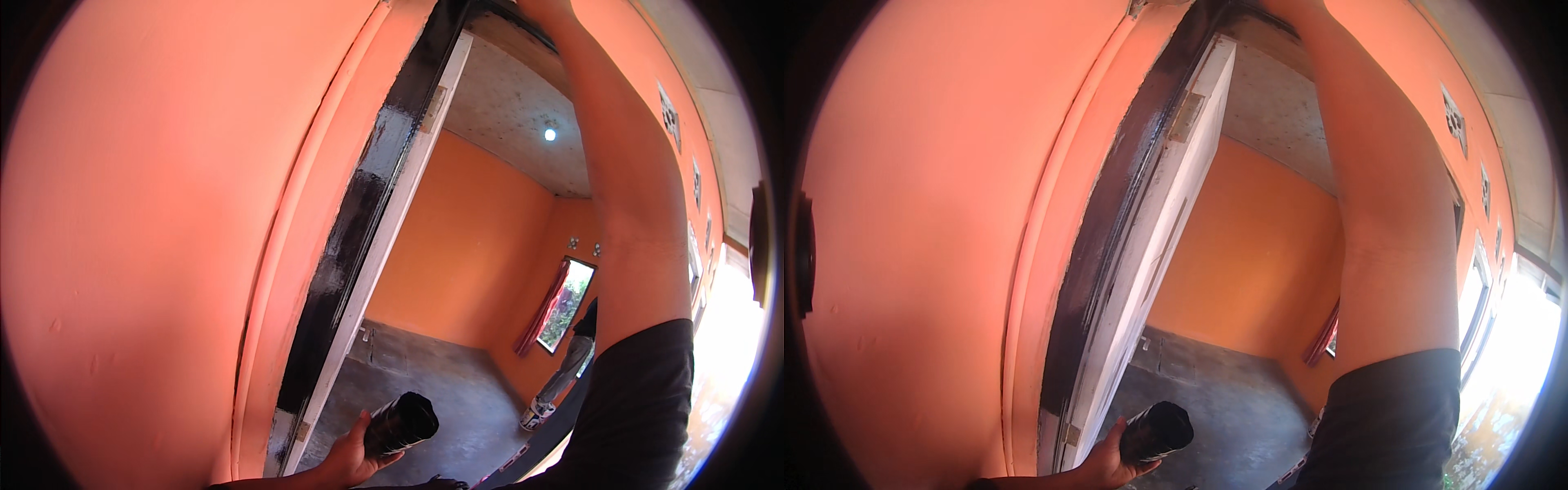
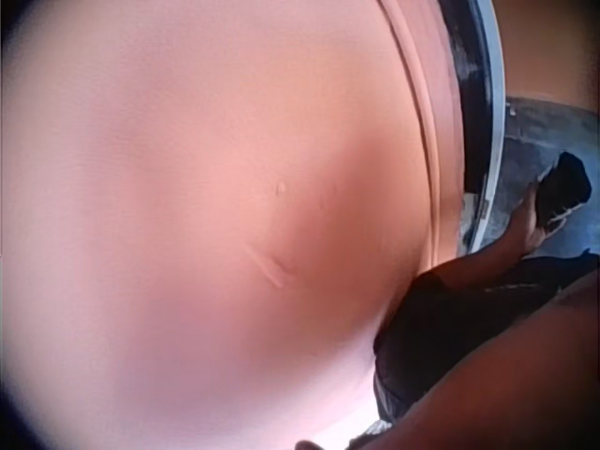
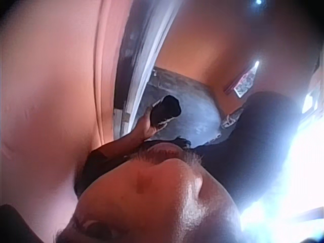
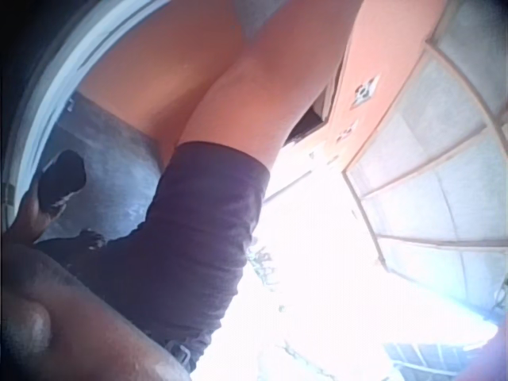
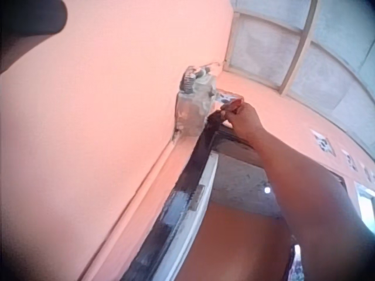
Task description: The person paints the door frame black using a paintbrush and a small paint can. They repeatedly dip the brush into the can and apply paint to the top and side sections of the frame.
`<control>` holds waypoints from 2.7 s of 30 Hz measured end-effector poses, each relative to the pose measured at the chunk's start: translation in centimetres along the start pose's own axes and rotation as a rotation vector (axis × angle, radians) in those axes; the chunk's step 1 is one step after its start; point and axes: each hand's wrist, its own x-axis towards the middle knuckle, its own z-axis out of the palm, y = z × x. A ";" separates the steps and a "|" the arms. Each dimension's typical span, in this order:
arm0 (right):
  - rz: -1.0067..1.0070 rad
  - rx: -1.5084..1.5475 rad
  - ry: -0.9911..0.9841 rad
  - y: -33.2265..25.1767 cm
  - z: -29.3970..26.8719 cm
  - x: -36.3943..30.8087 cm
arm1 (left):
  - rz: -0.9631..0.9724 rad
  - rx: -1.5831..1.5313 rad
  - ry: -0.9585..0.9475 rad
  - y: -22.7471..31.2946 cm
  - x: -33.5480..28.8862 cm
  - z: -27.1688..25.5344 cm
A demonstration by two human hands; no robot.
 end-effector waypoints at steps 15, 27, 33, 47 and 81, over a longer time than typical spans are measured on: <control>0.166 -0.122 -0.065 4.9 -6.0 -4.2 | -0.030 0.004 0.024 -0.6 -0.1 -0.3; -0.226 -0.837 -0.346 8.7 -12.3 -3.2 | -0.029 0.005 0.042 -0.4 0.0 0.4; -0.012 -0.578 -0.182 2.0 -4.4 -1.7 | -0.012 -0.005 0.065 -0.6 0.3 0.3; 0.008 0.013 -0.041 4.6 -3.2 -1.4 | -0.022 -0.004 0.062 -0.5 0.2 0.3; 0.007 -0.235 -0.104 6.3 -9.1 -5.7 | -0.053 0.054 0.085 -4.0 1.5 1.4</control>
